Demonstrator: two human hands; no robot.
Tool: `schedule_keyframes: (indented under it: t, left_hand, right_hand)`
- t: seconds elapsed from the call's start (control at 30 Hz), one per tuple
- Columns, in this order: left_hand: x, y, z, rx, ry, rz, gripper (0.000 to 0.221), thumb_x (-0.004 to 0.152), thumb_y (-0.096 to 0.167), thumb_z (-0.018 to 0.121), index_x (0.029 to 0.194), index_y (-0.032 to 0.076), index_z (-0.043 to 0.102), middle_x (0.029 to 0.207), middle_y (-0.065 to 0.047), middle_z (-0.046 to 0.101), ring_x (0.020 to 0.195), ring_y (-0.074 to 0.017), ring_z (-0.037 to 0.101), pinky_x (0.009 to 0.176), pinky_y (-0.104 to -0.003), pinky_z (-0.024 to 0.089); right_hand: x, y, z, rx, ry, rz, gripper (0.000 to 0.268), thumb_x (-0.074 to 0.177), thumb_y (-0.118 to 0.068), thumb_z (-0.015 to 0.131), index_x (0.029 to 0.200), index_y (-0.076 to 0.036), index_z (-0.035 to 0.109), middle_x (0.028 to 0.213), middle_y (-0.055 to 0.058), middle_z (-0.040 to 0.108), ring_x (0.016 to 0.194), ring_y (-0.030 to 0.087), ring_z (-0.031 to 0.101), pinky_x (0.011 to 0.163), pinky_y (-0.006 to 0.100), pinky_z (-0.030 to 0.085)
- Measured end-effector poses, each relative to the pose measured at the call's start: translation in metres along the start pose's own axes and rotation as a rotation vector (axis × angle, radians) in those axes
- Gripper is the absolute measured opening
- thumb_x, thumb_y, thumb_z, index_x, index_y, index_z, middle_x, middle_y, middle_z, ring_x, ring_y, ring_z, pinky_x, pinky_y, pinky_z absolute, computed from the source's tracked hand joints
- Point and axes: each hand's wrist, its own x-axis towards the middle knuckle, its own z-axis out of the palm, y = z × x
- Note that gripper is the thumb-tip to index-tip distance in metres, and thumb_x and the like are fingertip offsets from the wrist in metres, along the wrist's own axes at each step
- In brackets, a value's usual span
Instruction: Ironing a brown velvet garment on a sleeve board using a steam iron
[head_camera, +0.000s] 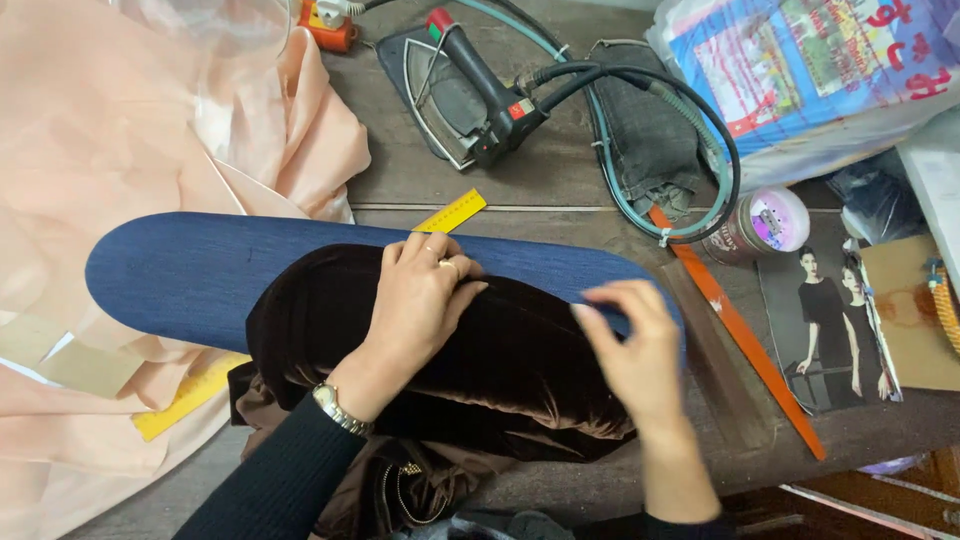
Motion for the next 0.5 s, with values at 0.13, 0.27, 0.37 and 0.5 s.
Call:
schedule_keyframes:
  t: [0.13,0.27,0.37,0.5]
  left_hand:
    - [0.004,-0.004,-0.005,-0.181,-0.059,0.005,0.012,0.082,0.028,0.073,0.089,0.021,0.066,0.087,0.005,0.054,0.094,-0.0165,0.057,0.092,-0.038,0.038]
    - [0.001,0.011,-0.033,-0.510,-0.094,-0.031,0.010,0.086,0.025,0.070,0.088,0.016,0.065,0.080,-0.002,0.065,0.087,-0.0259,0.067,0.082,-0.038,0.046]
    - [-0.002,0.023,-0.052,-0.854,-0.124,-0.266,0.013,0.084,0.019,0.072,0.091,0.009,0.068,0.081,-0.006,0.070,0.087,-0.0202,0.070,0.083,-0.035,0.051]
    - [-0.006,0.033,-0.058,-1.026,-0.225,-0.378,0.028,0.096,0.026,0.055,0.089,0.005,0.072,0.075,-0.007,0.069,0.080,-0.0140,0.062,0.077,-0.033,0.053]
  right_hand:
    - [0.015,-0.030,0.026,0.060,-0.132,-0.124,0.023,0.081,-0.015,0.077,0.101,-0.008,0.071,0.098,0.008,0.064,0.099,0.028,0.060,0.091,0.040,0.047]
    - [0.018,-0.032,0.029,0.229,-0.241,-0.091,0.006,0.085,-0.012,0.071,0.089,-0.008,0.070,0.092,0.007,0.068,0.091,0.025,0.063,0.085,0.036,0.048]
    - [0.012,-0.043,0.016,0.604,-0.331,0.149,0.006,0.090,-0.005,0.064,0.091,-0.002,0.069,0.084,0.006,0.066,0.076,0.008,0.058,0.077,0.028,0.054]
    - [0.005,-0.054,0.005,0.667,-0.337,0.154,0.010,0.091,-0.006,0.060,0.087,0.001,0.066,0.074,0.004,0.057,0.068,0.006,0.051,0.067,0.025,0.053]
